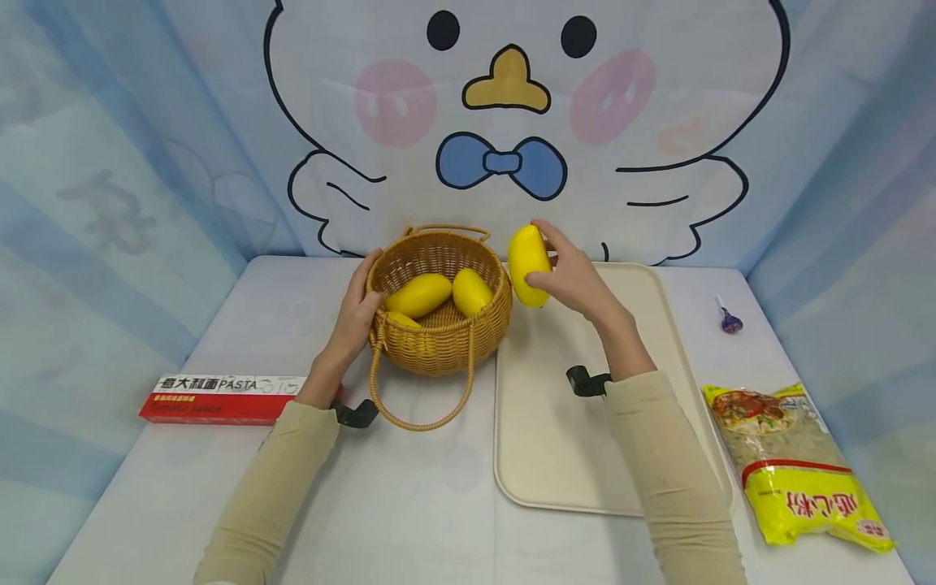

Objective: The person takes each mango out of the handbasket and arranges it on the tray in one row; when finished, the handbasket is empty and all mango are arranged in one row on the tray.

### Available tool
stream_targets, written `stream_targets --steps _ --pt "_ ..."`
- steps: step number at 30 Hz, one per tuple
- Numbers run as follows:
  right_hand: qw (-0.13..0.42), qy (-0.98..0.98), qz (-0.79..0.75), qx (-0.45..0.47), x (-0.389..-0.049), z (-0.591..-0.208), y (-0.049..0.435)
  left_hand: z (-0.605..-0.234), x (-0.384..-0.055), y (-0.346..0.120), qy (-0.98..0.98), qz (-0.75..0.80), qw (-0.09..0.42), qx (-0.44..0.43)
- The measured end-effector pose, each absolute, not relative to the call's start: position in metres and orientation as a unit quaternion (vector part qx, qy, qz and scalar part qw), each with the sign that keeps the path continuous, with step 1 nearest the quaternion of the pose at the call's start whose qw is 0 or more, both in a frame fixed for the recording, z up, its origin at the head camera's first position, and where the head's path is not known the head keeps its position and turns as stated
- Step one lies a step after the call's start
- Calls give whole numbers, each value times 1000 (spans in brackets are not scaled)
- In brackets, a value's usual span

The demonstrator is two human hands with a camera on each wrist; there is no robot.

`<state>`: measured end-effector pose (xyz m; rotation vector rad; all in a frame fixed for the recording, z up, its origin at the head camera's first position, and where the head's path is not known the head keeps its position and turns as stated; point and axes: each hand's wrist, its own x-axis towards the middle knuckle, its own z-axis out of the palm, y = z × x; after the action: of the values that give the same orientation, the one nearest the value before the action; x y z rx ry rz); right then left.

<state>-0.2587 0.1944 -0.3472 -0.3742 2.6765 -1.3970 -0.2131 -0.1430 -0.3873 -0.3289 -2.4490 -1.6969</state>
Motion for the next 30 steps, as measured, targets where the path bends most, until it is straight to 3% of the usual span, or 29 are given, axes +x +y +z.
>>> stream_targets --steps 17,26,30 --pt "117 887 -440 -69 -274 -408 204 -427 -239 -149 -808 -572 92 -107" --pt "96 871 -479 -56 -276 -426 197 -390 -215 -142 -805 -580 71 -103" --pt "80 869 -486 -47 -277 -430 193 -390 -215 -142 -806 -578 73 -103"
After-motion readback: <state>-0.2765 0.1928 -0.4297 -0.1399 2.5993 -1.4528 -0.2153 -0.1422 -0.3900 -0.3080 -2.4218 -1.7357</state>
